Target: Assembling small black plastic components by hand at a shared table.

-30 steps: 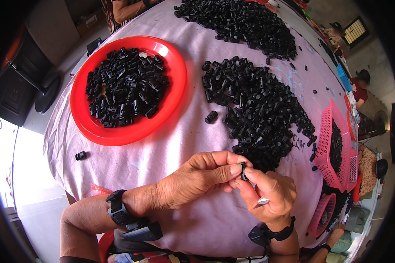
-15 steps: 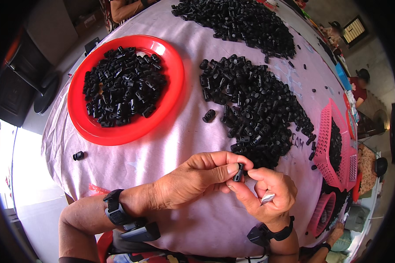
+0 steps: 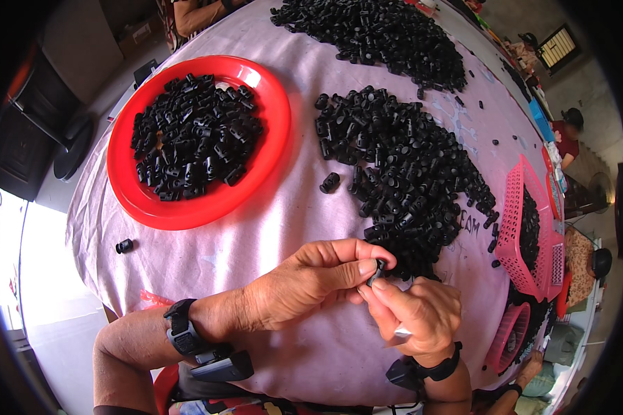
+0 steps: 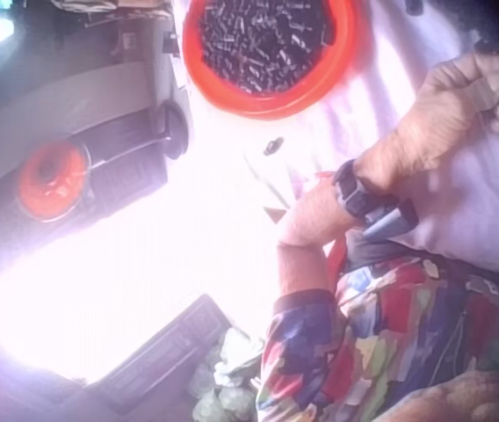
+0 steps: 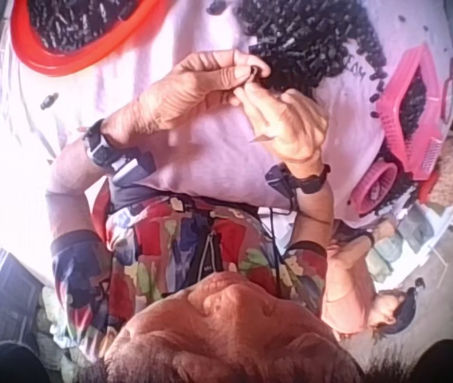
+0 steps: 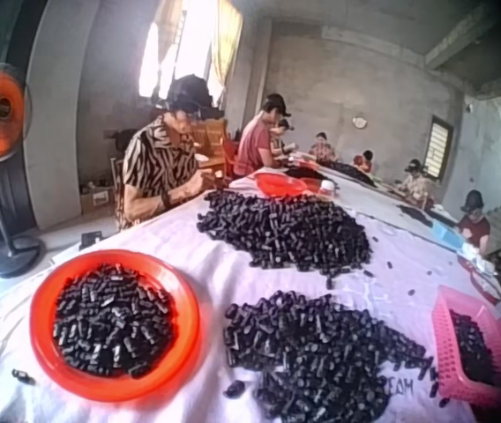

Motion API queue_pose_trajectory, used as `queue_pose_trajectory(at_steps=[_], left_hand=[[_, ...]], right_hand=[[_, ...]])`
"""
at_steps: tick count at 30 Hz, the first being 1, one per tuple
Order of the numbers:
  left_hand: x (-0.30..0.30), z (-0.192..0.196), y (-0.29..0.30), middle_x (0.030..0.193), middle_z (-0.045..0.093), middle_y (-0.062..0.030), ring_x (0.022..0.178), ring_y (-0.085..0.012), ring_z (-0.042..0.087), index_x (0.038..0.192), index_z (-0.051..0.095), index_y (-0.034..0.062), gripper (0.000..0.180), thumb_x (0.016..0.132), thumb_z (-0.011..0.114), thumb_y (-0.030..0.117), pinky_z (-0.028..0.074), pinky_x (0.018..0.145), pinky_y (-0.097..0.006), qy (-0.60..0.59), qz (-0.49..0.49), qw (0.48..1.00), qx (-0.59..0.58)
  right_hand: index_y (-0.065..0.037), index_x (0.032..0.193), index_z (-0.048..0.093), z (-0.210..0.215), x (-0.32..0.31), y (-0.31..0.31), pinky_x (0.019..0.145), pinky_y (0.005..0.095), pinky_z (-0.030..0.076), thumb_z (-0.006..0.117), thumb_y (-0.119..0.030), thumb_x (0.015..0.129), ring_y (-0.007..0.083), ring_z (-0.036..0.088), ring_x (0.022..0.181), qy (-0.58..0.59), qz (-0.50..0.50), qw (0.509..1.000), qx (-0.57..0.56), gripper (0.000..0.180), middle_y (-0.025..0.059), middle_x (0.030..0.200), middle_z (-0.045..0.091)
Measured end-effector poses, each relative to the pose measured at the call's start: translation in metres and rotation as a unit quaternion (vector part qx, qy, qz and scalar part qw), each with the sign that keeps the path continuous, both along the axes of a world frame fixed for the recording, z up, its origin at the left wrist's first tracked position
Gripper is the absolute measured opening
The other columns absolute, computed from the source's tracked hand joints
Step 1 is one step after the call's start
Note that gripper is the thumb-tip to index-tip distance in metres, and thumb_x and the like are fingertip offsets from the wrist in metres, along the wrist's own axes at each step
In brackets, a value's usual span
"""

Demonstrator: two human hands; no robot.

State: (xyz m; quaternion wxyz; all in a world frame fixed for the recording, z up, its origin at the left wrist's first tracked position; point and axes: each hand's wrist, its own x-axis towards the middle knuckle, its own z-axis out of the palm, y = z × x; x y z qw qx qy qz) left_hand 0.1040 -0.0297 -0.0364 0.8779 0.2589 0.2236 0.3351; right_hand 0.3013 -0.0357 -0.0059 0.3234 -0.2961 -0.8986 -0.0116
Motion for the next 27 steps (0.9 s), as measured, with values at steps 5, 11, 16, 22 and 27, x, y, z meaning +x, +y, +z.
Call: queue_pose_trajectory(at_steps=[5, 11, 16, 22, 27], left_hand=[[0.0, 0.003, -0.003, 0.103, 0.06, -0.0001, 0.095, -0.0085, 0.055, 0.122, 0.057, 0.0047, 0.032, 0.097, 0.054, 0.024, 0.044, 0.092, -0.028, -0.033, -0.005, 0.999, -0.038], [0.001, 0.0, -0.003, 0.104, 0.061, -0.0014, 0.097, -0.0099, 0.056, 0.122, 0.057, 0.0045, 0.032, 0.097, 0.053, 0.023, 0.045, 0.092, -0.029, -0.041, 0.004, 0.998, -0.045], [0.002, -0.003, -0.001, 0.104, 0.061, -0.002, 0.093, -0.0099, 0.058, 0.123, 0.056, 0.0042, 0.031, 0.098, 0.052, 0.023, 0.045, 0.091, -0.029, -0.031, -0.005, 0.999, -0.029], [0.001, 0.001, -0.003, 0.103, 0.062, -0.0016, 0.095, -0.0093, 0.058, 0.122, 0.056, 0.0039, 0.03, 0.098, 0.051, 0.021, 0.045, 0.091, -0.029, -0.037, -0.005, 0.998, -0.043], [0.001, 0.003, -0.003, 0.101, 0.061, 0.002, 0.091, -0.0052, 0.055, 0.122, 0.059, 0.0076, 0.028, 0.098, 0.052, 0.022, 0.044, 0.085, -0.023, -0.065, -0.01, 0.997, -0.045]], right_hand=[[-0.007, 0.097, 0.065, -0.005, -0.007, 0.0, 0.039, 0.0248, 0.039, 0.081, -0.007, 0.07, 0.0107, 0.05, 0.043, 0.152, -0.007, 0.985, -0.076, 0.031, -0.0026, 0.057, 0.054], [-0.007, 0.1, 0.066, -0.003, -0.006, 0.001, 0.038, 0.0247, 0.034, 0.081, -0.012, 0.071, 0.0117, 0.045, 0.041, 0.096, -0.017, 0.994, -0.049, 0.033, -0.0018, 0.054, 0.051], [-0.004, 0.111, 0.065, -0.001, 0.002, 0.002, 0.038, 0.0234, 0.036, 0.081, -0.009, 0.071, 0.009, 0.044, 0.043, 0.003, 0.011, 0.999, 0.033, 0.043, -0.0049, 0.055, 0.043], [-0.007, 0.106, 0.066, -0.006, -0.003, -0.002, 0.039, 0.0238, 0.033, 0.081, -0.009, 0.071, 0.0099, 0.042, 0.041, 0.037, 0.017, 0.998, 0.04, 0.038, -0.0054, 0.054, 0.043], [-0.008, 0.106, 0.064, 0.003, -0.002, 0.001, 0.039, 0.0229, 0.03, 0.084, -0.011, 0.067, 0.0094, 0.04, 0.038, 0.075, 0.026, 0.995, -0.051, 0.044, -0.0052, 0.049, 0.041]])
